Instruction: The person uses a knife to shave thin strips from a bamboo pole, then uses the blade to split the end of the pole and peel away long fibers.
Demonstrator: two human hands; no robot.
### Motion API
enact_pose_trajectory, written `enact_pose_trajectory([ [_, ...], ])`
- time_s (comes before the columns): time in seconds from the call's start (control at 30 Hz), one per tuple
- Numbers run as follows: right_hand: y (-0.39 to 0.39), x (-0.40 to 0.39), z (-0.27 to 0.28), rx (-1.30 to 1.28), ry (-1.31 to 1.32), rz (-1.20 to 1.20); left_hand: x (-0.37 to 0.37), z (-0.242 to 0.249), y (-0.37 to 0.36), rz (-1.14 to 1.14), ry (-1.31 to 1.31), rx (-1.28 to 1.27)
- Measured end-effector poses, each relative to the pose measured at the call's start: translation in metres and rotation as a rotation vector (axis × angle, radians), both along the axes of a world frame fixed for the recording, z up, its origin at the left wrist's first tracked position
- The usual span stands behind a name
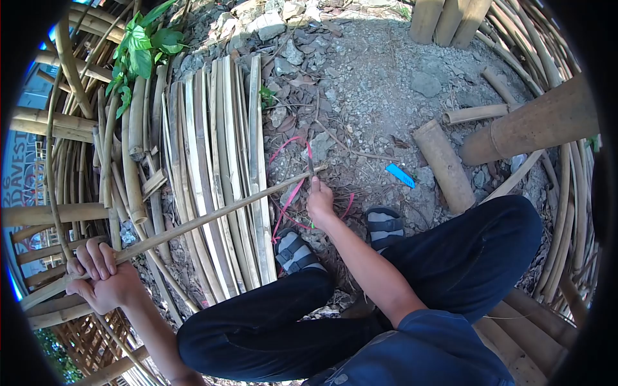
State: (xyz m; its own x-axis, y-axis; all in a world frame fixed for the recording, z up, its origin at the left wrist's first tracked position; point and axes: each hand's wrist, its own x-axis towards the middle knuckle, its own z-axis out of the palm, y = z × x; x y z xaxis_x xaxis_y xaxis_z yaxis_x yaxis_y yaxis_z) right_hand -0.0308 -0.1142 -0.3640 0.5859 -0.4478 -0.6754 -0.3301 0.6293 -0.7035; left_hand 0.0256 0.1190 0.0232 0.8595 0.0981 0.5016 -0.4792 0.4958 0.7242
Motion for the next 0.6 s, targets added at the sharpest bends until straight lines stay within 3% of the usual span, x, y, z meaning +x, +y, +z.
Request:
enact_pose_trajectory([
  [0.23, 0.02, -0.002, 0.035, -0.035, -0.021, 0.026, 0.004, -0.001, 0.004, -0.025, -0.023, 0.014],
  [0.3, 0.035, -0.001, 0.053, -0.213, -0.151, 0.095, 0.005, 0.0, 0.002, -0.007, -0.014, 0.004],
  [0.5, 0.064, -0.015, 0.129, -0.574, -0.179, 0.278, 0.002, 0.0, 0.002, 0.1, 0.019, 0.027],
  [0.6, 0.053, -0.021, 0.137, -0.508, -0.215, 0.287, 0.007, -0.005, 0.016, 0.104, 0.026, 0.012],
])
